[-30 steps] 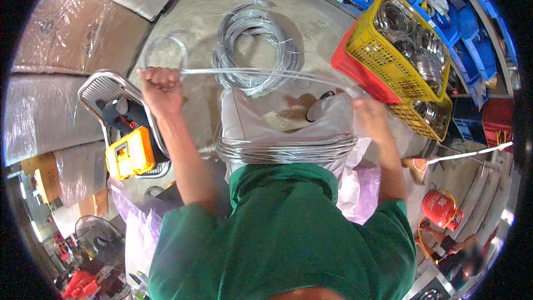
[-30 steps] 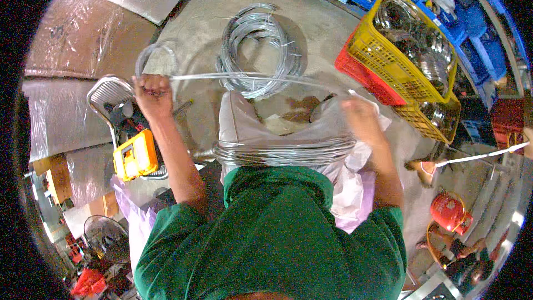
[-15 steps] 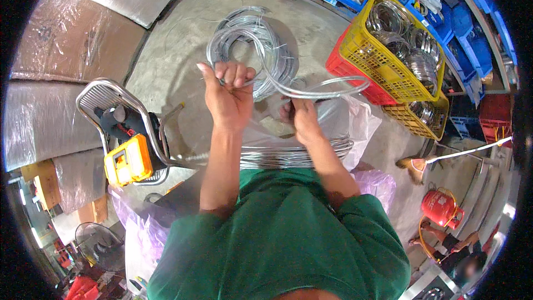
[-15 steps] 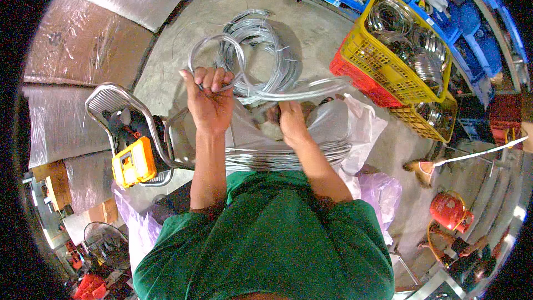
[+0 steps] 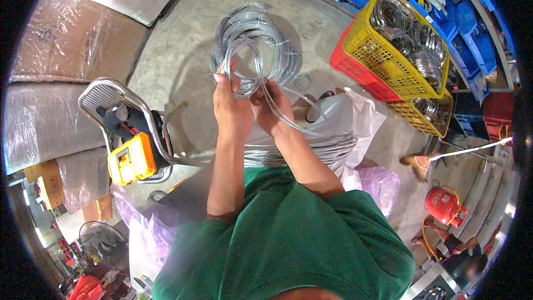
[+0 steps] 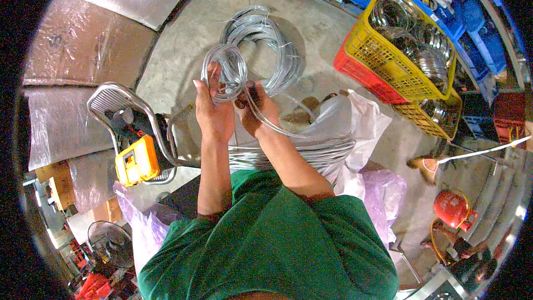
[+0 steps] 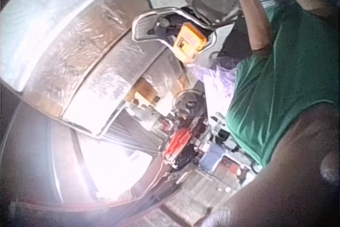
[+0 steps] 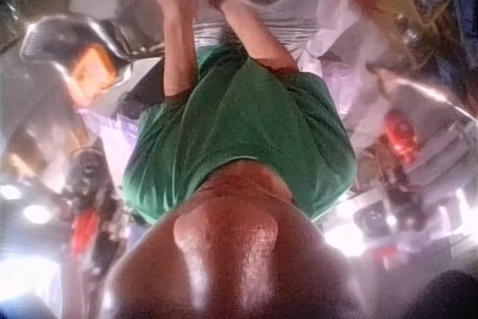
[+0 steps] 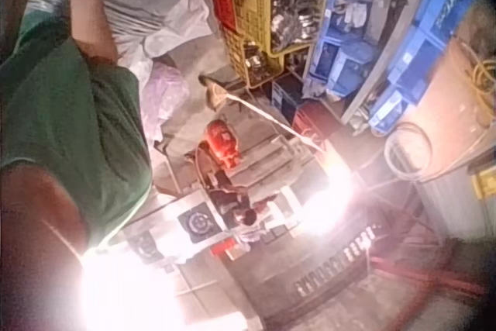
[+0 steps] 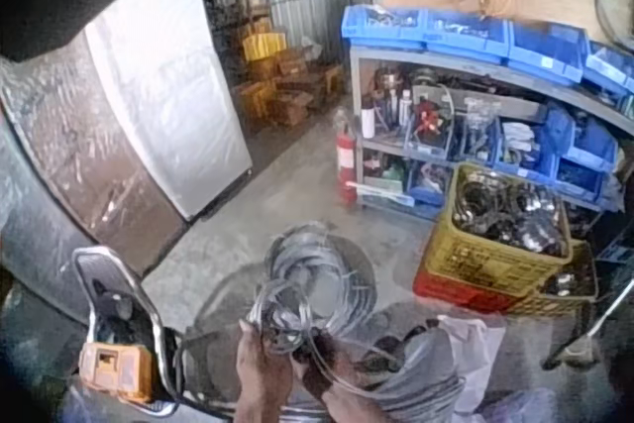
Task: The person gathers loose metal wire from the floor, aligns it into a bundle, and coils it into a neat circular shape by hand. The person then secures the coil with a twist tie and places the finished coil on the floor.
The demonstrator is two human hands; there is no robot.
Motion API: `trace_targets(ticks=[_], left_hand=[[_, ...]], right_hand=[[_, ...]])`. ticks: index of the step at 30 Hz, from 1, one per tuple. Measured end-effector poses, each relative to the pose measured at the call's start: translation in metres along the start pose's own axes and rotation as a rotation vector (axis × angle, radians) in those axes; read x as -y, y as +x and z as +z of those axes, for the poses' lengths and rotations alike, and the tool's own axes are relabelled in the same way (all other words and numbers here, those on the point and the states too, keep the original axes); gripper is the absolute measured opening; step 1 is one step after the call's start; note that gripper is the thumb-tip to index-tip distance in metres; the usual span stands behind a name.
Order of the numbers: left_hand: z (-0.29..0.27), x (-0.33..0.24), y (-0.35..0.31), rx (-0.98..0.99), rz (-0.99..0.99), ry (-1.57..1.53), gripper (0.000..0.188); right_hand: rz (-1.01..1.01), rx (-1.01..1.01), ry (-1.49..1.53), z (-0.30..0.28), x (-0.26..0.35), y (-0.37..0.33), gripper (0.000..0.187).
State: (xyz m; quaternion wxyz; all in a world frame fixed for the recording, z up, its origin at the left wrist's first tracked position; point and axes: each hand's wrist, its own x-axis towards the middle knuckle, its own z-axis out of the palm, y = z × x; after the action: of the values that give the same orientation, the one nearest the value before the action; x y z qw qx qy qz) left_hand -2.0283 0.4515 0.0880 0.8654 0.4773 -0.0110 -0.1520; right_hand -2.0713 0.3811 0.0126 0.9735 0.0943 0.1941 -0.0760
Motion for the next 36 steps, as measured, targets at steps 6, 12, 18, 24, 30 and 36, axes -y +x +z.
trace_targets(ticks=[6,12,18,24,30,36], left_hand=[[-0.011,0.005,0.003,0.114,-0.062,-0.189,0.045],[-0.010,0.008,0.006,0.091,-0.016,-0.365,0.046],[-0.011,0.006,0.016,0.104,0.136,-0.184,0.046],[-0.035,0.018,0.008,0.183,0.342,0.665,0.039],[-0.039,0.040,0.001,0.311,0.461,1.103,0.037],[-0.057,0.054,-0.005,0.321,0.248,0.975,0.046]], right_hand=[[0.031,-0.003,-0.122,0.013,-0.006,-0.008,0.029],[-0.052,0.087,-0.453,0.006,-0.014,-0.008,0.036],[-0.023,-0.083,-0.732,-0.001,-0.032,-0.032,0.030],[0.071,0.054,-0.908,-0.002,0.004,-0.051,0.033],[0.029,0.030,-1.241,0.002,0.026,-0.032,0.026],[0.062,0.147,-1.664,0.029,0.043,-0.031,0.021]])
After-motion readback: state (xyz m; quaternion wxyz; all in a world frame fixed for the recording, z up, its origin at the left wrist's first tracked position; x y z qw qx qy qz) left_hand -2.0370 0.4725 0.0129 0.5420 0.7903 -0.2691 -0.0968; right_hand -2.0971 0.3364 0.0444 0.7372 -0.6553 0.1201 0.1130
